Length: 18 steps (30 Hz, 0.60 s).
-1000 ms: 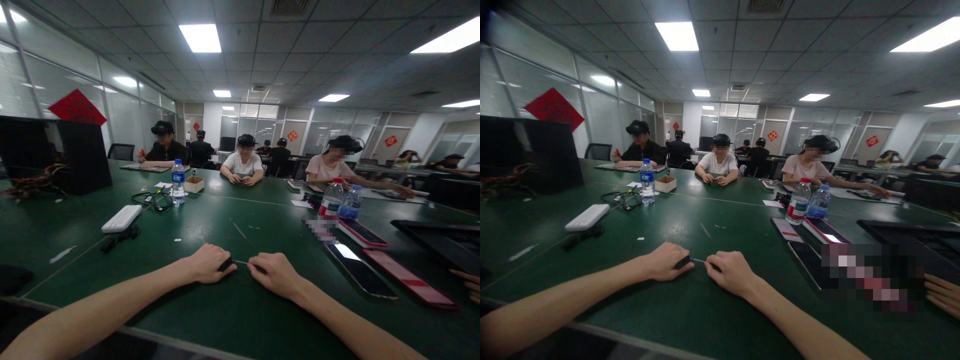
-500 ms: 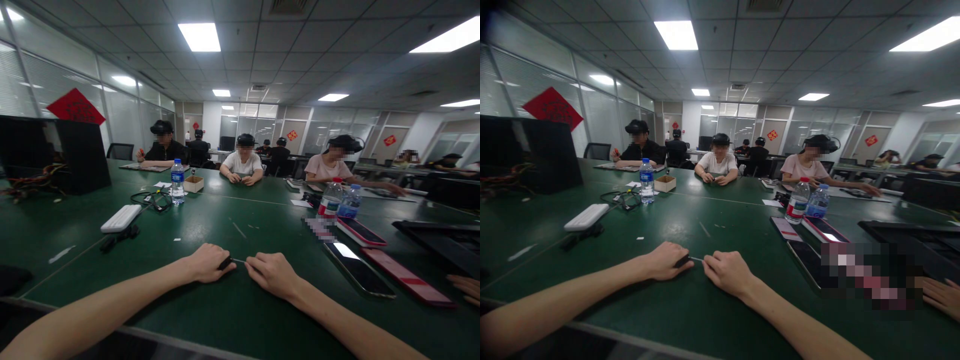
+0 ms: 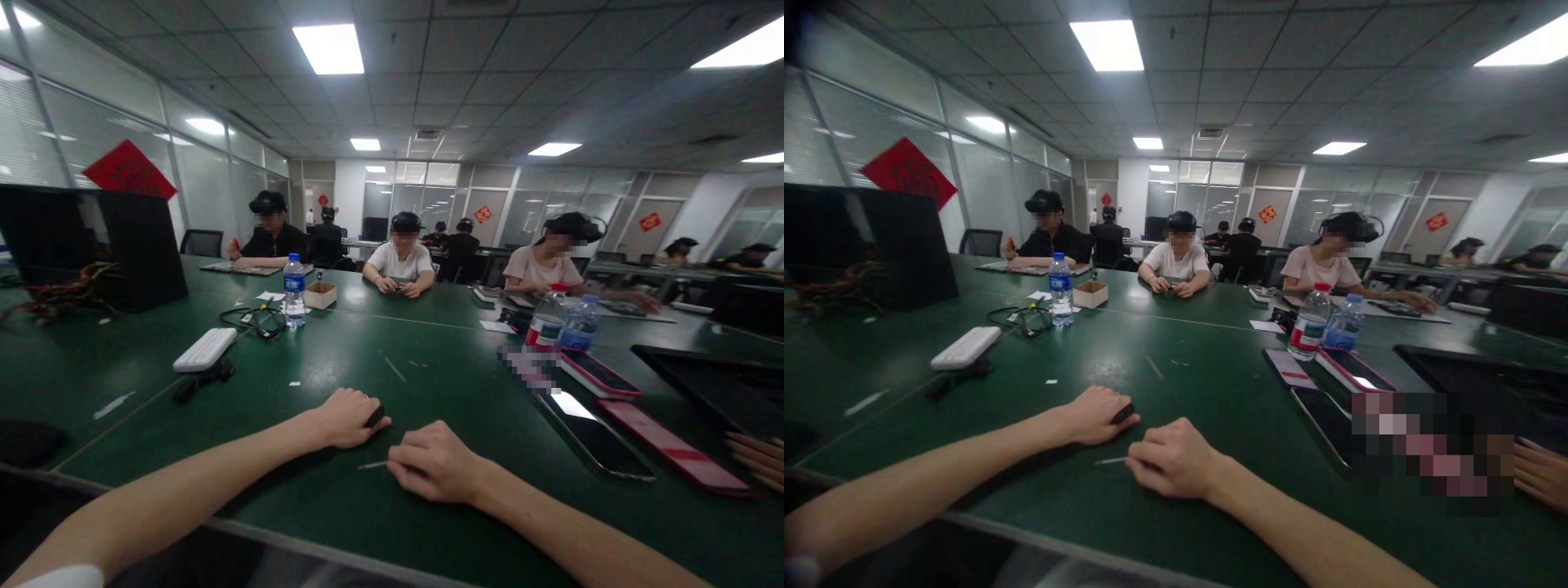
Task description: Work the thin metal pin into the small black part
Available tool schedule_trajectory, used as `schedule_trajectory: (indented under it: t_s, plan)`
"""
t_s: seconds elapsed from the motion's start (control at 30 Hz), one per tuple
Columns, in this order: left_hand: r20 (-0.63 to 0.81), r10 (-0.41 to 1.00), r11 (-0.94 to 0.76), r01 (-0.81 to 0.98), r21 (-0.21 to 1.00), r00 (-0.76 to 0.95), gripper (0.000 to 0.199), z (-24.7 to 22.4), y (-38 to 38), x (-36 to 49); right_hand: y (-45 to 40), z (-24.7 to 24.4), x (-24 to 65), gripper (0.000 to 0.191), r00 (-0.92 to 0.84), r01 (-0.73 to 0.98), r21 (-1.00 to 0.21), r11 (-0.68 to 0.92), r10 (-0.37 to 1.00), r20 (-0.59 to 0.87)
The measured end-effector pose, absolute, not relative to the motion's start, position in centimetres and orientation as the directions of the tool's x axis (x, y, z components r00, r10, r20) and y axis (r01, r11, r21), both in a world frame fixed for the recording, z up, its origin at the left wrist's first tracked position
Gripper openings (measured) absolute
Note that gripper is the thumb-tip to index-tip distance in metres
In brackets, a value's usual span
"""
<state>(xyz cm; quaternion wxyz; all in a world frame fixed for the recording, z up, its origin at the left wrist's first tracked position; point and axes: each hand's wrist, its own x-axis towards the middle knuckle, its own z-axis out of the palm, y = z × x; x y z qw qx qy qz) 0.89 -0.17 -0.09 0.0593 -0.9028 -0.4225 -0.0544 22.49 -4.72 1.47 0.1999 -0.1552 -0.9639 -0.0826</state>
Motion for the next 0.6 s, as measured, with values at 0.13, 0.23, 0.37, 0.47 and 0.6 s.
schedule_trajectory:
  t_s: [0.13,0.23,0.37,0.47,0.6]
  plan:
    - [0.146,0.729,-0.669,0.741,-0.052,0.669,0.050,0.0,-0.4,0.7,-2.5,1.6,24.3,0.028,-0.793,0.498,0.059,0.865,0.427,0.434]
    - [0.151,0.719,-0.679,0.732,-0.055,0.679,0.050,0.0,-0.4,0.7,-1.9,1.8,25.2,0.029,-0.760,0.558,0.034,0.829,0.495,0.421]
    - [0.159,0.713,-0.683,0.728,-0.068,0.683,0.050,0.0,-0.4,0.6,-2.3,1.5,24.7,0.030,-0.761,0.579,0.028,0.815,0.528,0.376]
    - [0.159,0.711,-0.686,0.725,-0.062,0.685,0.050,0.0,-0.4,0.5,-2.3,1.2,24.3,0.030,-0.751,0.596,0.016,0.803,0.550,0.365]
    - [0.141,0.722,-0.679,0.733,-0.047,0.678,0.049,0.1,-0.4,0.6,-2.0,1.2,24.5,0.031,-0.722,0.634,0.023,0.773,0.581,0.376]
